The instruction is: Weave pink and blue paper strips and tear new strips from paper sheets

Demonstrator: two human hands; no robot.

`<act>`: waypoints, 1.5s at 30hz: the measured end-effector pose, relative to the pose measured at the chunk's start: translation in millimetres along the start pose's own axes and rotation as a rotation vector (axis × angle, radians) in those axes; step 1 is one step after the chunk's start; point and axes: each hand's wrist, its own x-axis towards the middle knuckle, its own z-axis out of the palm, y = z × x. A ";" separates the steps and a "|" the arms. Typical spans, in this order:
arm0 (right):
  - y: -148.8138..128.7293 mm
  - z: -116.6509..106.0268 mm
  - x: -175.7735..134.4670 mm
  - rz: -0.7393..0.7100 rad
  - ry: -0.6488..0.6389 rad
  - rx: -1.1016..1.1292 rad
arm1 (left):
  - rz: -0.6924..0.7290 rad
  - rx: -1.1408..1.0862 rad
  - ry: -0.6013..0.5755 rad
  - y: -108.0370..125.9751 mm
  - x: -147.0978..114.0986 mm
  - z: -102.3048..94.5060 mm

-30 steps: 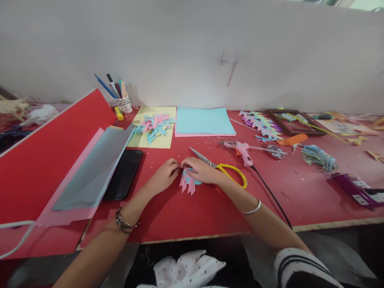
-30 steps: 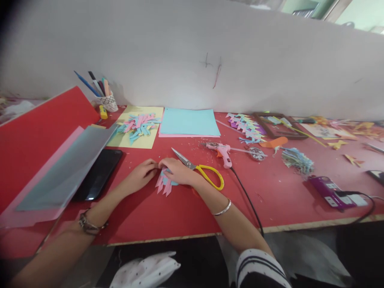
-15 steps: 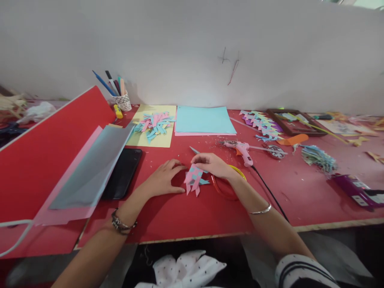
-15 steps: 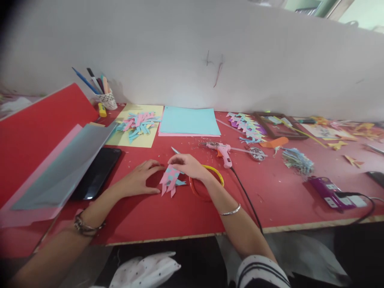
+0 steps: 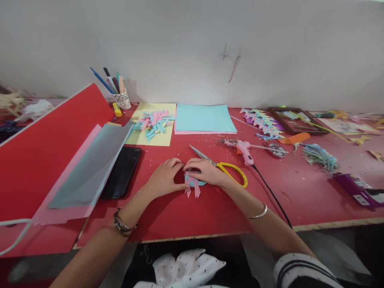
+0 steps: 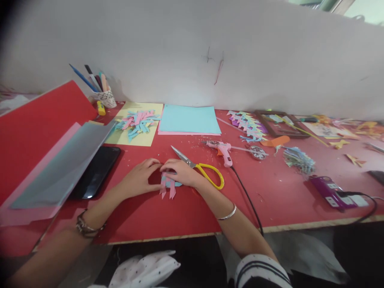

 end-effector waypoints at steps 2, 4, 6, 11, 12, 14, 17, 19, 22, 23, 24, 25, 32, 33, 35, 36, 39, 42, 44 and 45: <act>-1.8 -0.8 -2.0 -0.003 -0.020 -0.083 | -0.038 0.036 0.014 2.5 0.5 3.2; -5.0 -2.3 -4.8 0.005 -0.050 -0.163 | -0.047 0.044 0.010 3.3 0.5 5.5; -8.3 -4.0 -7.6 0.022 -0.088 -0.214 | -0.041 0.044 0.006 2.8 0.0 6.3; -8.8 -7.2 -10.0 0.087 -0.141 -0.134 | -0.028 0.031 0.005 1.2 -0.9 4.1; -7.5 -7.8 -9.8 0.106 -0.137 -0.087 | -0.029 0.019 0.007 1.3 -0.8 3.4; -4.3 -8.8 -9.1 0.147 -0.104 0.024 | -0.027 -0.029 0.018 2.1 -0.3 2.0; 0.1 -9.7 -7.4 0.194 0.018 0.232 | -0.022 -0.221 0.034 4.2 0.0 -0.3; 1.8 -9.4 -5.9 0.217 0.118 0.364 | -0.021 -0.429 0.037 5.7 -0.5 -1.9; 2.2 -6.5 -3.5 0.253 0.225 0.493 | -0.033 -0.738 -0.015 7.3 -1.6 -4.0; 1.7 -5.0 -2.7 0.257 0.250 0.517 | -0.046 -0.812 -0.051 7.5 -2.0 -4.6; 1.0 -3.2 -1.8 0.259 0.271 0.534 | -0.061 -0.866 -0.091 7.5 -2.3 -5.2; 0.2 -1.4 -1.0 0.257 0.287 0.547 | -0.070 -0.898 -0.129 7.2 -2.5 -5.8; -3.9 2.4 1.3 0.263 0.359 0.584 | -0.077 -0.845 -0.230 1.2 -3.3 -10.7; -4.1 1.6 1.1 0.273 0.357 0.577 | -0.080 -0.855 -0.243 0.2 -3.3 -10.8; -5.1 0.3 0.5 0.262 0.333 0.561 | -0.095 -0.896 -0.273 -1.5 -3.3 -10.5; -5.8 -0.1 0.1 0.241 0.309 0.550 | -0.112 -0.923 -0.283 -2.0 -3.3 -10.2; -8.0 0.5 -0.4 0.179 0.246 0.512 | -0.183 -1.012 -0.290 -3.1 -2.8 -9.5; -8.8 2.7 -0.2 0.206 0.234 0.467 | -0.232 -1.107 -0.301 -4.6 -1.6 -9.1; -8.4 3.7 0.3 0.243 0.254 0.450 | -0.266 -1.182 -0.283 -6.0 -0.3 -8.8; -8.2 3.9 0.6 0.259 0.268 0.455 | -0.285 -1.220 -0.266 -6.7 0.4 -8.7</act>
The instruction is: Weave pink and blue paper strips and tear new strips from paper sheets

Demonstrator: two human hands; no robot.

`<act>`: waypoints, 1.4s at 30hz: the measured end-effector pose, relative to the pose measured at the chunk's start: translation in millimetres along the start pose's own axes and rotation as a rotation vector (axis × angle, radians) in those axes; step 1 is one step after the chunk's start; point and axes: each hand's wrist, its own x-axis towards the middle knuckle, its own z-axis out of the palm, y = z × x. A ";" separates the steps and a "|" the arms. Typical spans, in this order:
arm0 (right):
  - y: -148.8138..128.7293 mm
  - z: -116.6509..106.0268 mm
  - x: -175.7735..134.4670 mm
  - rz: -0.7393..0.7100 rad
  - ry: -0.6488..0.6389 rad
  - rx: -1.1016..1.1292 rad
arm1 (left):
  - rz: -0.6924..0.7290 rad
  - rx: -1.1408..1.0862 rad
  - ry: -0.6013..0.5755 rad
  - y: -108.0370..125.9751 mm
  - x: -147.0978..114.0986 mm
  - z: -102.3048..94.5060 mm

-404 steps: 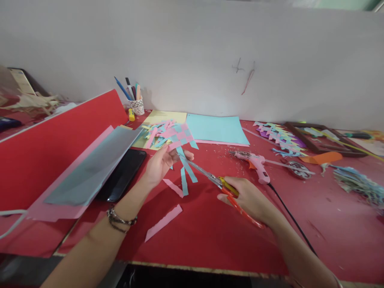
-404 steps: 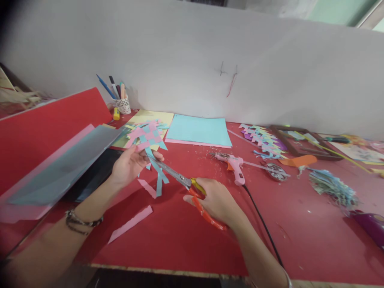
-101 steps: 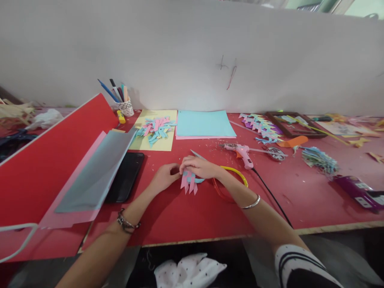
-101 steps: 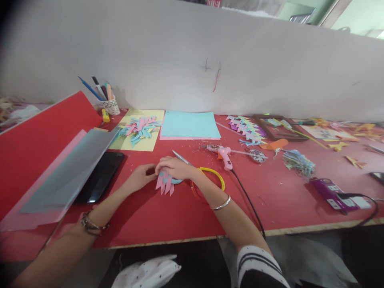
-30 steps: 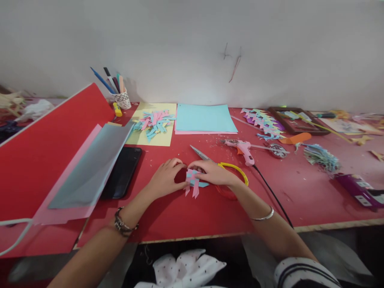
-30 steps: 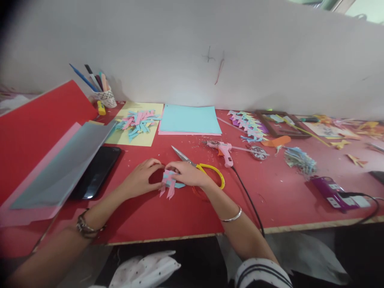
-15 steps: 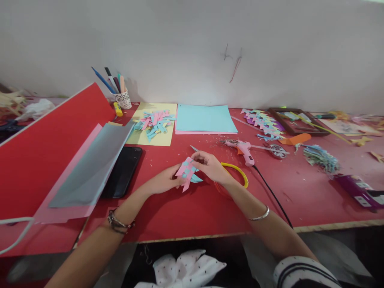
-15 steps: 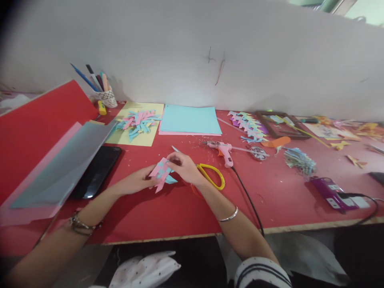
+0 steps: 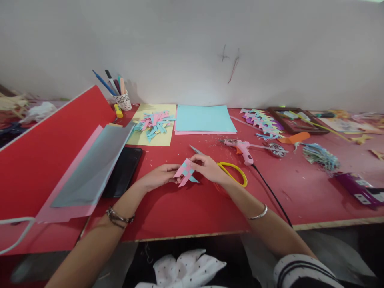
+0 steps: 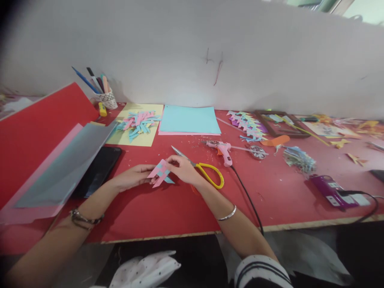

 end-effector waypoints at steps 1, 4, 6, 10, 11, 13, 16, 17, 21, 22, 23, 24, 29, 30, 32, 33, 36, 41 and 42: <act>0.1 0.1 0.4 0.015 0.019 0.015 | -0.002 -0.037 0.020 -0.1 0.7 -0.5; -0.1 0.2 1.5 0.076 0.080 0.098 | -0.003 -0.107 0.085 0.0 1.8 -1.1; -0.2 0.7 1.9 0.108 0.118 0.141 | 0.000 -0.111 0.102 0.1 1.7 -0.8; 1.2 3.1 1.9 0.113 0.170 0.138 | 0.022 -0.075 0.088 -0.4 1.3 -0.1; 1.9 3.9 2.0 0.108 0.178 0.135 | 0.029 -0.068 0.086 -0.7 1.4 0.1; 3.4 5.6 2.2 0.091 0.189 0.139 | 0.045 -0.052 0.081 -1.0 1.7 0.5; 5.4 7.7 2.8 0.061 0.194 0.159 | 0.063 -0.016 0.070 -1.0 2.1 1.5; 6.0 8.3 3.0 0.054 0.196 0.162 | 0.066 -0.003 0.068 -0.8 2.1 1.9; 8.5 11.2 3.2 0.000 0.193 0.121 | 0.066 0.058 0.065 -0.1 1.0 2.9; 9.0 12.0 3.0 -0.017 0.192 0.104 | 0.066 0.090 0.064 -0.1 0.6 3.0; 9.3 12.9 2.8 -0.031 0.190 0.092 | 0.067 0.127 0.063 -0.1 0.3 3.1; 9.4 13.6 2.5 -0.038 0.190 0.090 | 0.073 0.165 0.064 -0.1 0.1 3.3; 4.8 10.6 1.5 0.043 0.183 0.150 | 0.128 0.253 0.119 0.3 0.5 5.3; 3.0 8.6 1.4 0.068 0.155 0.150 | 0.137 0.261 0.135 0.8 0.6 5.8; -0.5 4.5 1.2 0.108 0.068 0.136 | 0.158 0.281 0.169 1.9 0.9 6.2; -1.9 2.7 1.2 0.122 0.029 0.129 | 0.169 0.294 0.188 2.4 1.0 6.2; -3.9 0.4 1.1 0.141 -0.010 0.121 | 0.195 0.332 0.233 2.5 1.5 5.4; -2.8 2.4 0.3 0.144 0.005 0.115 | 0.215 0.371 0.263 -0.5 2.7 5.5; -2.7 2.7 0.1 0.142 0.009 0.115 | 0.218 0.374 0.266 -1.0 2.9 6.0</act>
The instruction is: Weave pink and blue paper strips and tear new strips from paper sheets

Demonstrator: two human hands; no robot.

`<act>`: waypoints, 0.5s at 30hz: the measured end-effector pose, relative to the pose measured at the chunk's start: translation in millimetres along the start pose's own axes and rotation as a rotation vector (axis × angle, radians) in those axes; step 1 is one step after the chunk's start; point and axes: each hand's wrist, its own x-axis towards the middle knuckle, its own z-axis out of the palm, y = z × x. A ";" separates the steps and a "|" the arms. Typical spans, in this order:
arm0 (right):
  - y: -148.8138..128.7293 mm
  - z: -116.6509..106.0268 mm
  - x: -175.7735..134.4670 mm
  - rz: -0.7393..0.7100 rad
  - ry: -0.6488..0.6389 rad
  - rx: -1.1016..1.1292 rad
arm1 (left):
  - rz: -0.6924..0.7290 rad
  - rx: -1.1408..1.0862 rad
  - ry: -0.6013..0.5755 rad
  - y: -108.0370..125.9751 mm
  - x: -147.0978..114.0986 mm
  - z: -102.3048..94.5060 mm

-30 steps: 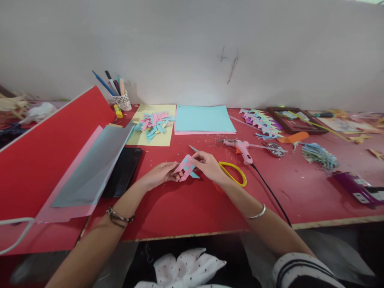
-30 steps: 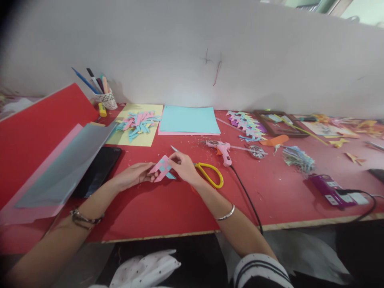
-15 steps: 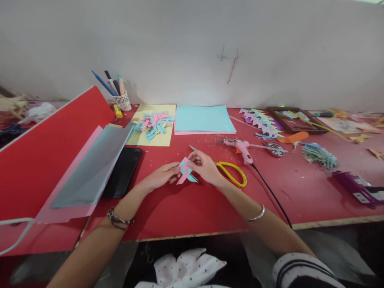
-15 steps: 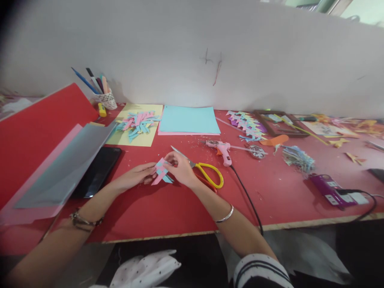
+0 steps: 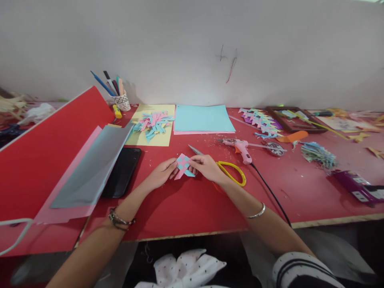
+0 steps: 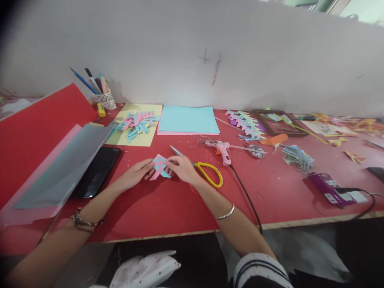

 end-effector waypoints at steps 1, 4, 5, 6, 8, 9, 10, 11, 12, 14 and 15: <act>0.0 0.2 -0.2 -0.001 0.002 0.002 | 0.003 0.001 0.003 -0.2 0.0 0.6; 0.0 0.2 -0.4 0.002 0.000 0.014 | 0.013 0.002 0.007 0.1 -0.2 2.1; 0.2 0.2 -0.4 0.005 -0.003 0.019 | 0.016 0.004 0.007 0.3 -0.4 2.4; 0.5 0.2 -0.3 0.005 -0.004 0.026 | 0.020 0.009 0.007 0.5 -0.7 2.6; 1.7 0.4 -0.1 -0.002 0.004 0.042 | 0.028 0.020 0.015 0.8 -1.2 2.5; 2.6 0.6 -0.1 0.002 0.005 0.050 | 0.032 0.026 0.025 1.0 -1.5 2.4; 3.4 0.9 -0.2 0.013 -0.002 0.055 | 0.038 0.031 0.038 1.3 -1.7 2.2; 4.1 1.2 -0.3 0.029 -0.020 0.055 | 0.043 0.034 0.050 1.7 -1.9 2.1; 4.7 1.4 -0.5 0.045 -0.046 0.050 | 0.048 0.037 0.061 2.2 -2.0 1.9; 4.9 1.6 -0.8 0.060 -0.106 0.041 | 0.051 0.037 0.075 3.3 -2.2 1.7; 4.6 1.6 -0.9 0.059 -0.128 0.042 | 0.047 0.034 0.078 3.8 -2.3 1.6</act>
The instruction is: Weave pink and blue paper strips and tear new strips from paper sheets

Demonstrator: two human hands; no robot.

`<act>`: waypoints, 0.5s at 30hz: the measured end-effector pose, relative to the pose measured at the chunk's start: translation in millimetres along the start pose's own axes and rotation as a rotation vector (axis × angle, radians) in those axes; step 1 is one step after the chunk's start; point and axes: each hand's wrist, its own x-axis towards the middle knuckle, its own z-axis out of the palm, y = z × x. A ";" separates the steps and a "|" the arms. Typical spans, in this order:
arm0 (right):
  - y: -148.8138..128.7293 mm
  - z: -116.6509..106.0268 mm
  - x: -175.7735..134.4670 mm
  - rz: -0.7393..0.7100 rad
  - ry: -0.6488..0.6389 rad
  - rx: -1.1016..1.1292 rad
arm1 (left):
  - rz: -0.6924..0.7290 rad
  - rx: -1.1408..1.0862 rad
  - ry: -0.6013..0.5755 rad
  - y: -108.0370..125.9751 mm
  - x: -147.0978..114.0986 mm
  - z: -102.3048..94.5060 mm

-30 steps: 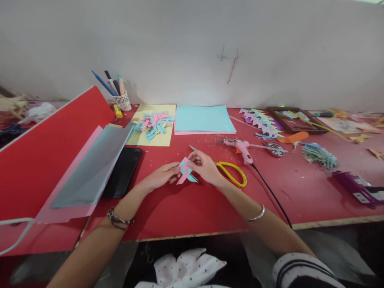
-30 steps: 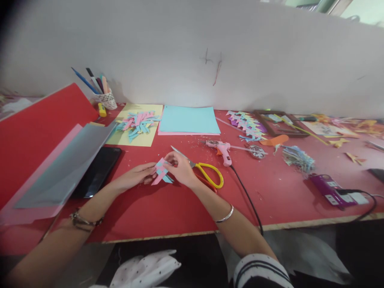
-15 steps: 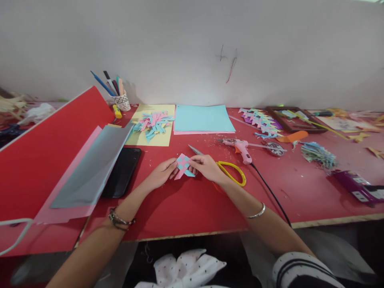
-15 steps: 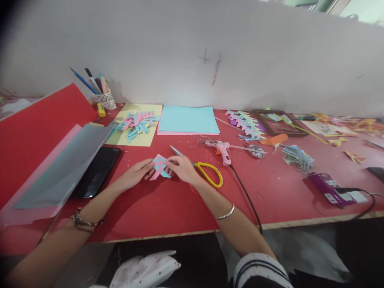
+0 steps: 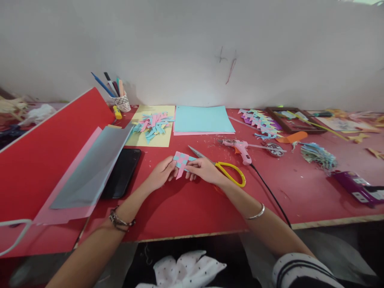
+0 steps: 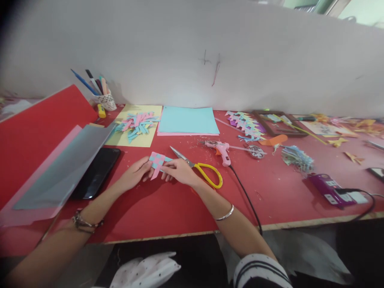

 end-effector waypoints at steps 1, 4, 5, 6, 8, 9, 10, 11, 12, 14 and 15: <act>-0.6 0.0 -0.1 -0.002 -0.012 0.006 | -0.008 -0.004 0.000 0.3 0.0 -0.1; -2.7 -0.1 -0.4 0.011 -0.029 0.028 | -0.036 0.001 -0.011 -1.0 0.6 -0.5; -3.2 0.0 -0.6 0.014 -0.033 0.028 | -0.038 0.013 -0.005 -2.1 1.0 -0.8; -3.5 0.1 -0.8 0.015 -0.038 0.023 | -0.037 0.030 0.008 -3.2 1.5 -1.1; -3.5 0.4 -1.4 0.011 -0.050 0.002 | -0.027 0.063 0.050 -5.1 2.9 -1.8; -3.2 0.5 -1.7 0.008 -0.057 -0.014 | -0.020 0.072 0.073 -5.6 3.5 -2.2; -2.7 0.5 -2.1 0.002 -0.063 -0.028 | -0.013 0.074 0.094 -5.7 4.2 -2.7; -2.2 0.5 -2.3 -0.007 -0.068 -0.040 | -0.005 0.073 0.112 -5.5 4.7 -3.2; -1.6 0.5 -2.5 -0.019 -0.071 -0.050 | 0.003 0.070 0.130 -5.1 5.2 -3.8; -0.3 0.7 -2.3 -0.042 -0.077 -0.063 | 0.013 0.061 0.161 -4.6 5.8 -5.0; 0.2 1.0 -1.9 -0.046 -0.074 -0.061 | 0.015 0.058 0.176 -4.6 5.9 -5.8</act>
